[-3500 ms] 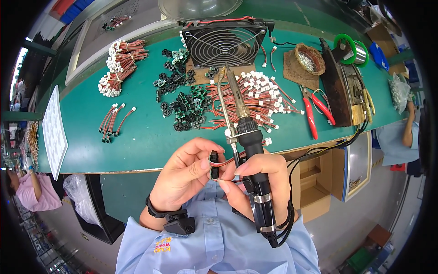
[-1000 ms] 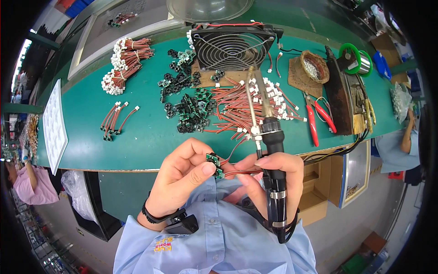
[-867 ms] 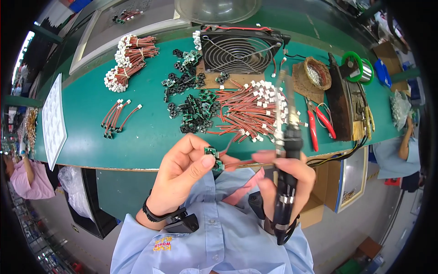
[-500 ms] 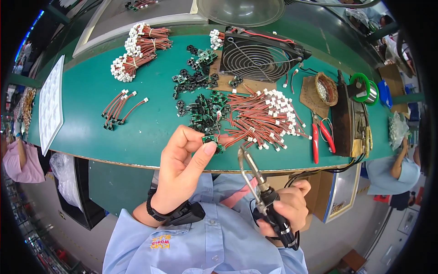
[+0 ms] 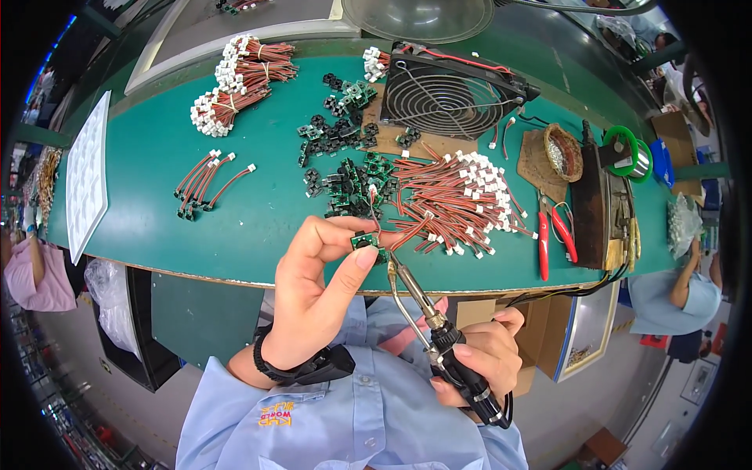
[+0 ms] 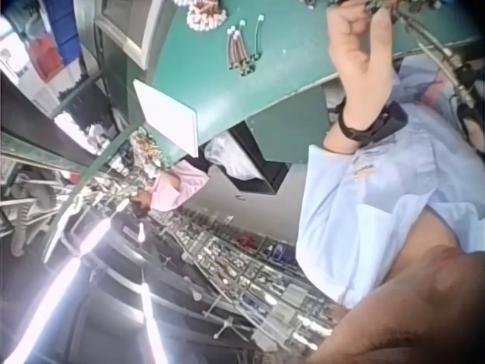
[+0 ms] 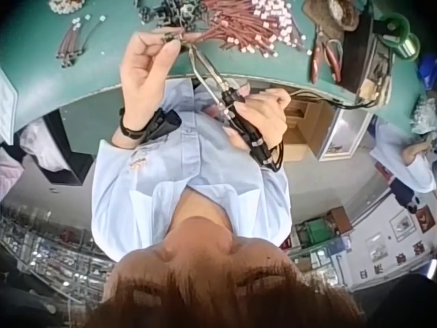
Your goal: The person picks up a circuit board and a wire, joins them using a soldering iron, and then trims the excess wire with pliers. This process is repeated for several assemblies before they are set down on the table.
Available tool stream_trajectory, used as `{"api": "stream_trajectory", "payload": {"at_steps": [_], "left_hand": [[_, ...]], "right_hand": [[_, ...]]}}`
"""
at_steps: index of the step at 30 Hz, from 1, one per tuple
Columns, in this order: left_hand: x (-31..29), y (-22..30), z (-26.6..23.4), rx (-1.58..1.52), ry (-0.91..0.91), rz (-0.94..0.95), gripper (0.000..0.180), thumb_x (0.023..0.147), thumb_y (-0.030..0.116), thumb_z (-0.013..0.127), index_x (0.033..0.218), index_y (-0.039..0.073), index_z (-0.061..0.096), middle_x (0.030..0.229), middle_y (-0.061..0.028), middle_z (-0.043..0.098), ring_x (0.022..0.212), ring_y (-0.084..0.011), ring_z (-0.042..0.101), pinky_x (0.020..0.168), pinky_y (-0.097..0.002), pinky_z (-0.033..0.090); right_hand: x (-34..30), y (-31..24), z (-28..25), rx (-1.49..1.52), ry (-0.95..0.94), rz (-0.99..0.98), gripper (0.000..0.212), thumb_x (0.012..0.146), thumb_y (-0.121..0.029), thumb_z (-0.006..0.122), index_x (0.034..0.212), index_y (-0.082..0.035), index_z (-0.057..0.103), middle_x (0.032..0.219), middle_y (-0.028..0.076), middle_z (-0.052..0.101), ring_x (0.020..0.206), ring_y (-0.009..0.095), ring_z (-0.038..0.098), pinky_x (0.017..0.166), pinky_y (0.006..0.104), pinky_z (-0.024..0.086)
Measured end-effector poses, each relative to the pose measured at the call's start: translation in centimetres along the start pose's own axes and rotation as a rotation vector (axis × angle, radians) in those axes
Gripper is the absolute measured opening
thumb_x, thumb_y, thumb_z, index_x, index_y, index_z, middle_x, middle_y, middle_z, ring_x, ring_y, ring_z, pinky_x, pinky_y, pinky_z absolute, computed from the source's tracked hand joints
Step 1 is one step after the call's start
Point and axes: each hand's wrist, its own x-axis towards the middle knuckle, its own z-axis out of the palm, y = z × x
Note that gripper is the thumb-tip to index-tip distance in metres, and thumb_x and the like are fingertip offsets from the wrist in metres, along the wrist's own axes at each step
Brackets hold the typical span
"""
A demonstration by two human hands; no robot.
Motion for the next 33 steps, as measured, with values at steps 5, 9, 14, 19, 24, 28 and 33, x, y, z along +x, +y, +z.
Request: {"api": "stream_trajectory", "payload": {"at_steps": [5,9,14,19,24,28,33], "left_hand": [[0.0,0.1,0.2,0.006,0.013,0.008,0.012,0.089,0.004,0.055,0.087,0.002,0.043,0.107,-0.0175,0.057,0.099,-0.0196,0.061,0.086,-0.0287,0.042],[0.0,0.1,0.3,0.005,0.014,0.024,0.012,0.089,0.004,0.055,0.087,0.002,0.043,0.109,-0.0179,0.056,0.096,-0.019,0.062,0.085,-0.0286,0.043],[-0.1,0.4,0.6,-0.016,0.043,-0.011,0.013,0.089,0.004,0.055,0.086,0.003,0.043,0.101,-0.0157,0.06,0.099,-0.0184,0.06,0.086,-0.03,0.042],[-0.1,-0.2,-0.2,0.083,-0.008,0.016,0.011,0.089,0.005,0.054,0.089,0.003,0.043,0.096,-0.0135,0.06,0.102,-0.0211,0.057,0.088,-0.0327,0.041],[-0.2,0.0,-0.1,0.095,-0.011,0.002,0.011,0.089,0.004,0.053,0.089,0.003,0.042,0.096,-0.013,0.06,0.103,-0.0217,0.057,0.088,-0.0329,0.041],[-0.1,0.4,0.5,-0.024,0.02,-0.008,0.012,0.089,0.002,0.054,0.088,0.002,0.042,0.096,-0.0127,0.06,0.104,-0.0209,0.057,0.088,-0.0317,0.042],[-0.1,0.4,0.4,-0.053,-0.015,0.023,0.009,0.09,0.001,0.051,0.091,0.001,0.042,0.109,-0.0141,0.055,0.104,-0.0243,0.059,0.088,-0.0315,0.043]], "right_hand": [[-0.1,0.1,-0.1,0.016,0.003,-0.007,0.043,0.058,-0.022,0.08,0.096,-0.013,0.063,0.076,0.0,0.064,0.069,0.016,0.062,0.083,0.0348,0.033],[0.0,0.1,-0.1,0.02,-0.001,-0.006,0.043,0.058,-0.021,0.079,0.097,-0.012,0.062,0.076,0.001,0.064,0.07,0.016,0.062,0.082,0.0349,0.033],[-0.1,0.2,-0.2,0.031,-0.001,-0.008,0.043,0.059,-0.021,0.079,0.097,-0.012,0.062,0.076,0.001,0.064,0.07,0.017,0.062,0.082,0.035,0.033],[-0.2,0.3,-0.2,0.034,-0.002,-0.005,0.043,0.059,-0.021,0.079,0.097,-0.012,0.062,0.076,0.001,0.064,0.07,0.017,0.062,0.082,0.0351,0.034],[-0.1,0.3,-0.1,0.049,-0.001,-0.005,0.044,0.058,-0.021,0.079,0.098,-0.012,0.062,0.077,0.001,0.064,0.07,0.017,0.062,0.082,0.0352,0.034],[-0.2,0.2,-0.2,0.056,-0.006,0.001,0.044,0.059,-0.021,0.08,0.098,-0.013,0.062,0.077,0.001,0.064,0.071,0.017,0.063,0.082,0.035,0.034],[-0.4,0.3,-0.1,0.043,0.007,-0.021,0.043,0.059,-0.022,0.08,0.097,-0.013,0.062,0.077,0.001,0.064,0.073,0.017,0.063,0.083,0.0347,0.033]]}}
